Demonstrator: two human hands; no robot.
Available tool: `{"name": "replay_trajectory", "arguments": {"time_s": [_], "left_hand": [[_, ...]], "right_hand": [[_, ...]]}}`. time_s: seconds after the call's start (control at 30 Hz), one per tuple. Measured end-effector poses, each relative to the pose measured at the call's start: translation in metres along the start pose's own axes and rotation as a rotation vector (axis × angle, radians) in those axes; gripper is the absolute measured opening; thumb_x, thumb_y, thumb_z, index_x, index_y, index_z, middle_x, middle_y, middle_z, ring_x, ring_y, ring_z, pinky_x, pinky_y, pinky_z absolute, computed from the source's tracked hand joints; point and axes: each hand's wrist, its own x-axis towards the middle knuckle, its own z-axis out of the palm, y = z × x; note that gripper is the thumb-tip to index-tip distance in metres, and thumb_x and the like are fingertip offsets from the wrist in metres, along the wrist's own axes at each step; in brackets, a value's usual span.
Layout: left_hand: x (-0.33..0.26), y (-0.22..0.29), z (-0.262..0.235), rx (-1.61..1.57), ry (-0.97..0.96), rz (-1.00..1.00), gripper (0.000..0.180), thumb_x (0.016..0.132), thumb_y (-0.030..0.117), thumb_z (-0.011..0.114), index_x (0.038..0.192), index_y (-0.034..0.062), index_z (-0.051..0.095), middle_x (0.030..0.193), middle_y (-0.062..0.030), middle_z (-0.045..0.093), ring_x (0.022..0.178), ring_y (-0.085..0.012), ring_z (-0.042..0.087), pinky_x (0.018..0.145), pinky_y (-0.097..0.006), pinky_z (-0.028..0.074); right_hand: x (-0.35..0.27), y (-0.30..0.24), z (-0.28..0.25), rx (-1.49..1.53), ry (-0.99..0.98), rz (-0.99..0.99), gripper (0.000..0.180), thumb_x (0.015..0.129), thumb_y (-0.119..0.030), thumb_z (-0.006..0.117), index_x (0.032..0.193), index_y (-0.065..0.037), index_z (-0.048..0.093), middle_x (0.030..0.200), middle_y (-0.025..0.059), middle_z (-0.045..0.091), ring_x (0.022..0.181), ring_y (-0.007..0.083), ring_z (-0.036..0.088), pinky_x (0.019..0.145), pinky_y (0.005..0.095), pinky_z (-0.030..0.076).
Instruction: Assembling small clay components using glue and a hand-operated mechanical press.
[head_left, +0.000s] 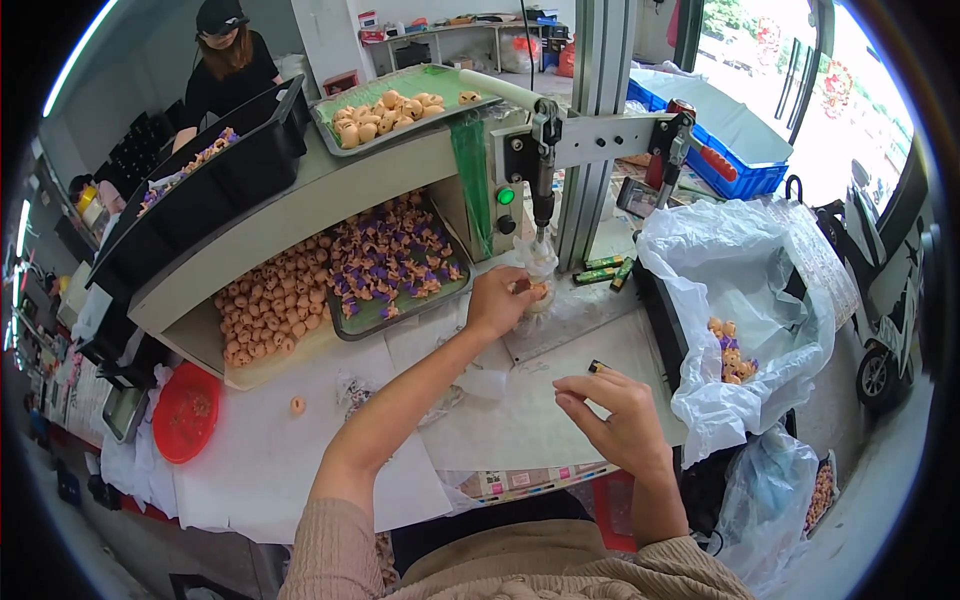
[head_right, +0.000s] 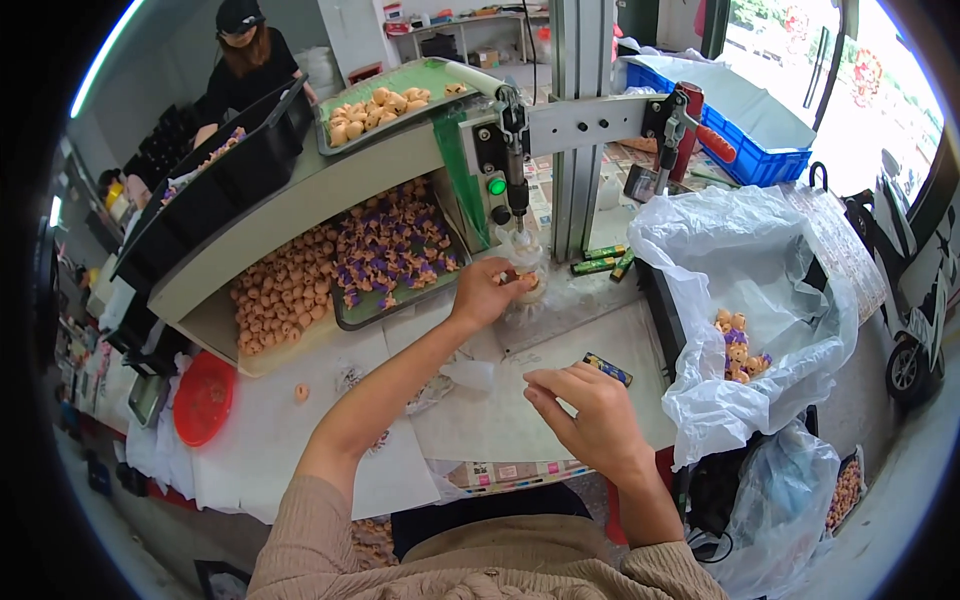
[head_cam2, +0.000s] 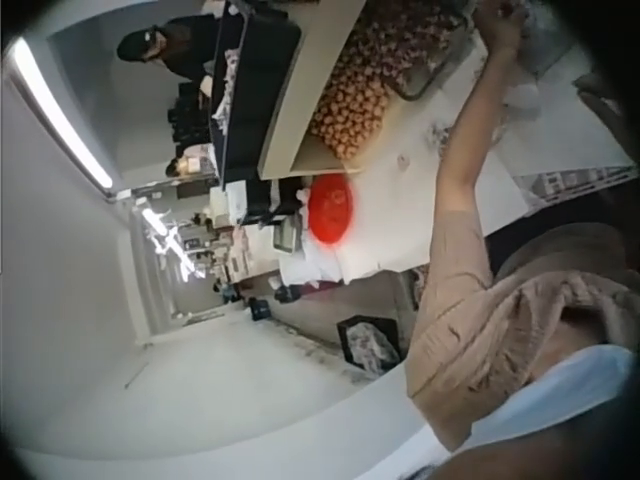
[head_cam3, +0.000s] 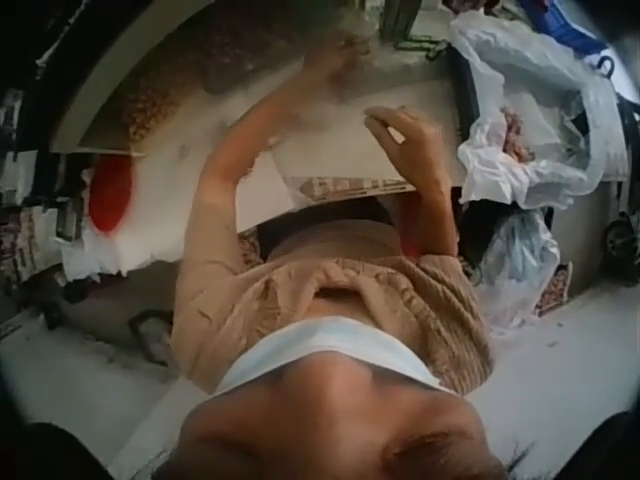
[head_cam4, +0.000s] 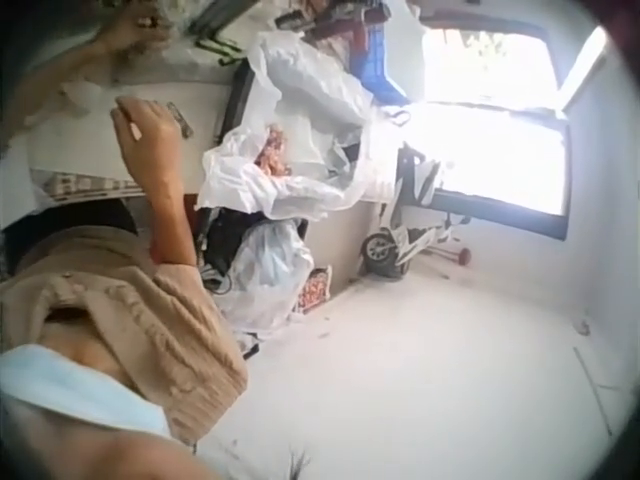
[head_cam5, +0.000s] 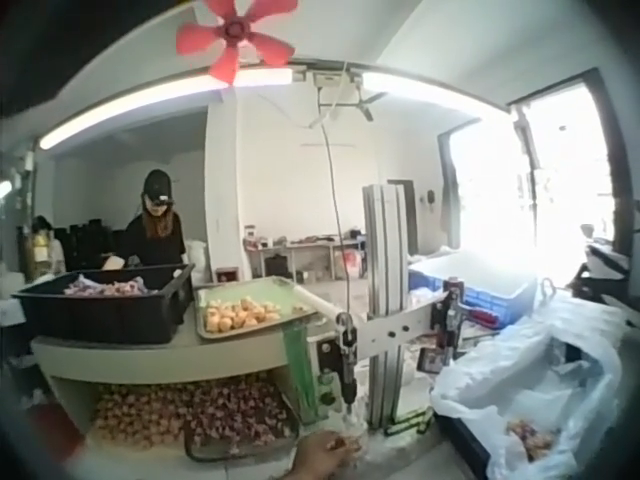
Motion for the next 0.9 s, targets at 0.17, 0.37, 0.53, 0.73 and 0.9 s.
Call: {"name": "replay_trajectory", "arguments": {"time_s": [0.17,0.37,0.53,0.73,0.9], "left_hand": [[0.003,-0.015,0.015,-0.007,0.031,0.029,0.026,0.07,0.022,0.079,0.075,-0.0003,0.066,0.075,-0.0075,0.055,0.065,-0.0169,0.053,0.057,-0.03,0.042],[-0.009,-0.01,0.03,-0.099,0.138,-0.056,0.023,0.067,0.006,0.078,0.088,0.0006,0.068,0.085,-0.0074,0.057,0.072,-0.0218,0.058,0.068,-0.03,0.047],[-0.009,-0.014,0.029,-0.149,0.117,-0.044,0.023,0.067,0.005,0.078,0.087,0.0011,0.068,0.089,-0.0072,0.055,0.076,-0.0198,0.058,0.068,-0.029,0.049],[-0.016,-0.006,0.023,-0.151,0.104,-0.08,0.022,0.065,0.006,0.079,0.082,-0.0014,0.067,0.091,-0.0039,0.05,0.073,-0.0128,0.053,0.063,-0.025,0.045],[-0.021,0.001,0.018,-0.109,0.095,-0.095,0.023,0.065,0.007,0.08,0.081,-0.0019,0.066,0.09,-0.0042,0.05,0.074,-0.0139,0.052,0.065,-0.026,0.045]], "right_hand": [[-0.005,0.017,0.007,0.061,-0.066,-0.013,0.013,0.081,-0.009,0.069,0.093,-0.003,0.068,0.081,0.0111,0.067,0.072,0.0258,0.062,0.065,0.0357,0.049],[0.01,0.029,0.0,0.044,0.002,0.012,0.014,0.08,-0.005,0.07,0.093,-0.002,0.069,0.078,0.0103,0.068,0.068,0.0189,0.063,0.062,0.0293,0.048],[0.068,0.015,-0.004,0.057,0.345,-0.143,0.016,0.081,-0.002,0.067,0.097,-0.001,0.068,0.082,0.0079,0.068,0.069,0.0136,0.061,0.062,0.0279,0.048],[0.181,-0.002,-0.014,-0.287,0.783,-0.389,0.04,0.082,-0.015,0.068,0.119,-0.001,0.059,0.102,0.0181,0.064,0.095,0.03,0.059,0.085,0.0361,0.045],[0.241,-0.023,-0.03,0.006,0.398,0.025,0.066,0.074,-0.025,0.076,0.129,0.001,0.049,0.101,0.017,0.065,0.093,0.0245,0.061,0.086,0.0363,0.046]]}}
